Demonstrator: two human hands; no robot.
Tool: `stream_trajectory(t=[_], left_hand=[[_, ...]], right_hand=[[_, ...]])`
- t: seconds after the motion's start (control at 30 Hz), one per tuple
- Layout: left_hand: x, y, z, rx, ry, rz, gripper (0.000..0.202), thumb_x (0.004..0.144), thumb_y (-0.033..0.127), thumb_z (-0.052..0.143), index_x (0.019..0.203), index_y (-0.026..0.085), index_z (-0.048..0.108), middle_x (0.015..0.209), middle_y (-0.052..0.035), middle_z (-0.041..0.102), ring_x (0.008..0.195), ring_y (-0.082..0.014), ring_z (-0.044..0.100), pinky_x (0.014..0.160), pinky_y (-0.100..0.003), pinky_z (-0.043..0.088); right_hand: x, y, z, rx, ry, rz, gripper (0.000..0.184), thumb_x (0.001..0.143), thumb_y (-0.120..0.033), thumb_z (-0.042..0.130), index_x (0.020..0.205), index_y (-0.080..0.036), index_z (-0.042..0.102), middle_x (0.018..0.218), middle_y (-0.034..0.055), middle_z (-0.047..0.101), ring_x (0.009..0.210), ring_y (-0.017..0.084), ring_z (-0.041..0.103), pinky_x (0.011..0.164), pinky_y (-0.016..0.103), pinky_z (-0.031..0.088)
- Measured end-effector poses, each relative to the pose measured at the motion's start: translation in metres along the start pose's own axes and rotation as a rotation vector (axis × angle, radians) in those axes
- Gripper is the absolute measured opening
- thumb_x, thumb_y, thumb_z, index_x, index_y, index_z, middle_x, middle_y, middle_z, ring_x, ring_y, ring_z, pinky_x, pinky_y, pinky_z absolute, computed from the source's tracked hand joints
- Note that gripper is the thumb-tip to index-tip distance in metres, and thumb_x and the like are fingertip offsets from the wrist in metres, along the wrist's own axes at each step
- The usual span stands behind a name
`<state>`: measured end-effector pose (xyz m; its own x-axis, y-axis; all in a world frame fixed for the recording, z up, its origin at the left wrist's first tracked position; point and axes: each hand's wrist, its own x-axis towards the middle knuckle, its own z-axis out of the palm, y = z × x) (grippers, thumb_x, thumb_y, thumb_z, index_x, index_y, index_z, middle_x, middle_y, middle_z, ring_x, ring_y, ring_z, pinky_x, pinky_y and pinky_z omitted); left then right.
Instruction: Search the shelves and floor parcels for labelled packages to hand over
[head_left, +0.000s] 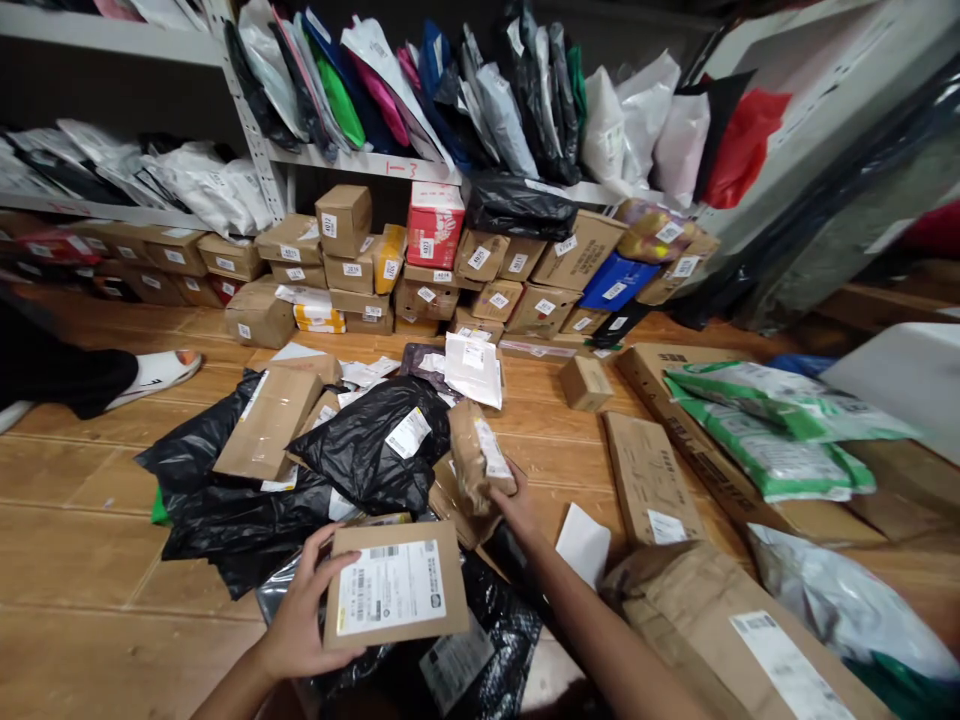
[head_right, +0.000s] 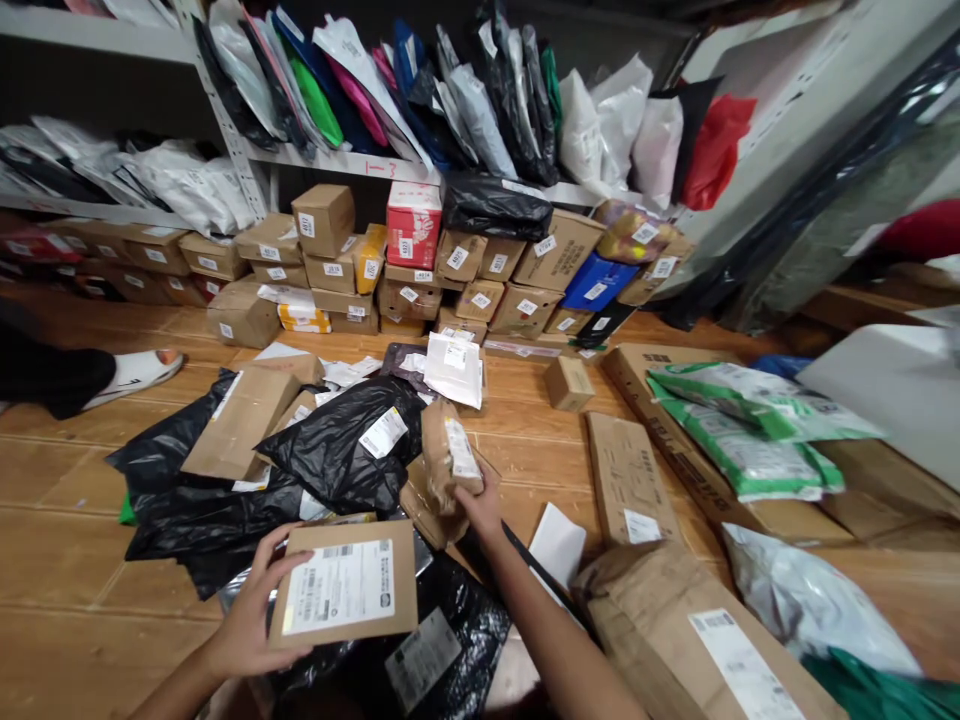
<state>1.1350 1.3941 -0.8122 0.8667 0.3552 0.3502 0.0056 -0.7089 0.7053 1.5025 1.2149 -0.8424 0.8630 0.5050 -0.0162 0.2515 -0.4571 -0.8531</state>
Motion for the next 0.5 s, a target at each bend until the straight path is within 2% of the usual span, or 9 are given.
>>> stream_trajectory(t=[0.1,0.17,0.27,0.37,0.43,0.5], left_hand=[[-0.001,-0.002,-0.003,0.007,0.074,0.005,0.082,0.066,0.052,0.077,0.136,0.031,0.042,0.148,-0.0161,0.025,0.137,-0.0434,0.037,0.105,-0.063,0.043],[-0.002,-0.004,-0.004,0.021,0.094,-0.007,0.080,0.067,0.051,0.077,0.136,0.030,0.042,0.148,-0.0167,0.027,0.137,-0.0438,0.036,0.104,-0.065,0.043],[-0.002,-0.005,-0.004,0.053,0.092,0.009,0.079,0.068,0.049,0.077,0.135,0.030,0.041,0.148,-0.0177,0.026,0.137,-0.0442,0.035,0.102,-0.066,0.044],[-0.002,-0.004,-0.003,0.077,0.099,0.030,0.077,0.069,0.049,0.077,0.135,0.029,0.041,0.148,-0.0177,0.026,0.137,-0.0437,0.035,0.101,-0.065,0.045],[-0.003,-0.004,-0.003,0.079,0.106,0.032,0.077,0.069,0.049,0.076,0.134,0.029,0.041,0.147,-0.0175,0.027,0.137,-0.0431,0.035,0.101,-0.064,0.045],[-0.005,-0.005,-0.003,0.085,0.111,0.027,0.077,0.069,0.049,0.077,0.134,0.029,0.041,0.147,-0.0173,0.027,0.137,-0.0430,0.036,0.101,-0.063,0.045]], right_hand=[[-0.032,0.012,-0.023,-0.190,-0.123,-0.030,0.106,0.057,-0.055,0.075,0.147,-0.012,0.037,0.139,0.0206,0.050,0.126,0.038,0.053,0.106,0.050,0.042],[-0.041,0.002,-0.027,-0.365,-0.188,-0.026,0.105,0.058,-0.058,0.077,0.147,-0.015,0.039,0.137,0.0204,0.049,0.125,0.040,0.053,0.106,0.053,0.040],[-0.034,-0.030,-0.017,-0.515,-0.168,0.038,0.116,0.055,-0.072,0.078,0.149,-0.017,0.038,0.138,0.0235,0.048,0.127,0.047,0.049,0.105,0.059,0.037],[-0.016,-0.054,-0.003,-0.571,-0.213,0.117,0.138,0.046,-0.077,0.081,0.154,-0.009,0.028,0.138,0.0314,0.047,0.128,0.051,0.048,0.105,0.059,0.037],[-0.007,-0.054,-0.001,-0.547,-0.249,0.135,0.141,0.045,-0.073,0.084,0.154,-0.005,0.025,0.137,0.0325,0.049,0.127,0.048,0.050,0.105,0.055,0.039],[-0.004,-0.042,-0.006,-0.452,-0.240,0.111,0.135,0.047,-0.068,0.086,0.153,-0.006,0.029,0.135,0.0286,0.054,0.124,0.043,0.055,0.103,0.051,0.042]])
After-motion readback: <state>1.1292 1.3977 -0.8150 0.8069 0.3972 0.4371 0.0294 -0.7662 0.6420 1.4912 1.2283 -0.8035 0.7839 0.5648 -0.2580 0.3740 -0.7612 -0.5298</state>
